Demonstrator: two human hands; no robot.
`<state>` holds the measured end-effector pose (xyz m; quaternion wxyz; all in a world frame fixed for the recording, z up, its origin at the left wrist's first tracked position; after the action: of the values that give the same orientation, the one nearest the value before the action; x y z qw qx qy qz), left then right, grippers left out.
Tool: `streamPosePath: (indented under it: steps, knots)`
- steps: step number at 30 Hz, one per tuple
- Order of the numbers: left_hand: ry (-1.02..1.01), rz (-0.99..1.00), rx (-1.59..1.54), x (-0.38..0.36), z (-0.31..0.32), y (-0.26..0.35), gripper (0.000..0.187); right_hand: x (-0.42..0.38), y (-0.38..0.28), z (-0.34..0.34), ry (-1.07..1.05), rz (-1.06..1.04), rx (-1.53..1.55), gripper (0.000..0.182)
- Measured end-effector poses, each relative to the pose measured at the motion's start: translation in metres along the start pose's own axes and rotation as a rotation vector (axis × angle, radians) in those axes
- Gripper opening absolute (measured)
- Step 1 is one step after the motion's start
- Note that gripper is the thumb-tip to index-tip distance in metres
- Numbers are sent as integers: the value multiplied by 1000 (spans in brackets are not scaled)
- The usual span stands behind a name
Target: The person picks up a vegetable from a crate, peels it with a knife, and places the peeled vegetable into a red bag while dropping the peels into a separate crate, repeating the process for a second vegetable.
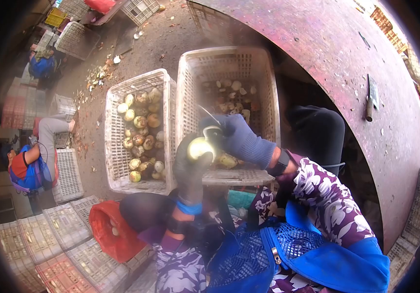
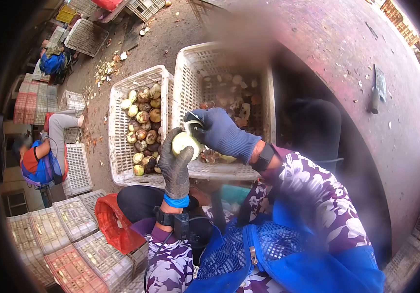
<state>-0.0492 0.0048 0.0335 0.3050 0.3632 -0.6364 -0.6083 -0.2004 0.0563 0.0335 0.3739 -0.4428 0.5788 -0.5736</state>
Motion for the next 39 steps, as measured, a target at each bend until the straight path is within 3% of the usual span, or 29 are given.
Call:
streamPosePath:
  steps: [1, 2, 6, 10, 13, 16, 19, 21, 23, 25, 26, 29, 32, 34, 39]
  knots:
    - [-23, 27, 38, 0, 0, -1, 59, 0, 0, -1, 4, 57, 114, 20]
    - [-43, -5, -8, 1, -3, -2, 57, -1, -2, -1, 23, -31, 119, 16]
    - [-6, -86, -262, 6, -12, -13, 48, -2, -1, -5, 23, 312, 331, 16]
    - [-32, -116, -377, 9, -16, -18, 48, 3, -6, -12, 23, 312, 363, 30]
    - [-21, -107, -393, 11, -19, -19, 48, -3, -14, -9, -98, 444, 356, 34]
    - [2, -107, -357, 10, -15, -9, 48, -1, -5, -3, -64, 368, 210, 43]
    - [5, -89, -237, 11, -13, -2, 50, 5, -11, -2, 114, -210, -48, 49]
    - [-13, -91, -146, 9, -8, 9, 51, 4, -13, -1, 113, -340, -192, 49]
    - [-74, -95, -138, 9, -4, 15, 55, 3, -14, 0, -5, -267, -247, 50]
    - [-111, -95, -82, 8, -4, 13, 56, 2, -12, 2, -243, 1, -210, 54]
    - [-113, -71, -55, 8, -4, 12, 58, 1, -9, 3, -183, -102, -226, 40]
    - [-114, 12, 62, 8, -7, 4, 61, 1, -11, 2, -275, -63, -114, 29]
    - [-124, 80, 218, 6, -9, 4, 61, -1, -16, 4, -187, -259, -198, 21]
    - [-153, 73, 280, 5, -7, 12, 61, -3, -12, 7, -169, -239, -342, 20]
    - [-103, 32, 40, 4, -9, 11, 59, -2, -6, 5, -108, -172, -269, 19]
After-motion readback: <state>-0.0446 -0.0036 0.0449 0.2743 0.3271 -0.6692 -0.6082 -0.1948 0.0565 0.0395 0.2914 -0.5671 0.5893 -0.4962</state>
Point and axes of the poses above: each hand's wrist, its own x-axis towards the middle knuckle, its own z-axis out of the palm, y = z × x, the point moved 5 cm from there along x, towards the middle knuckle, and after that the axes turned 2 degrees about x, right-handed, at the moved point
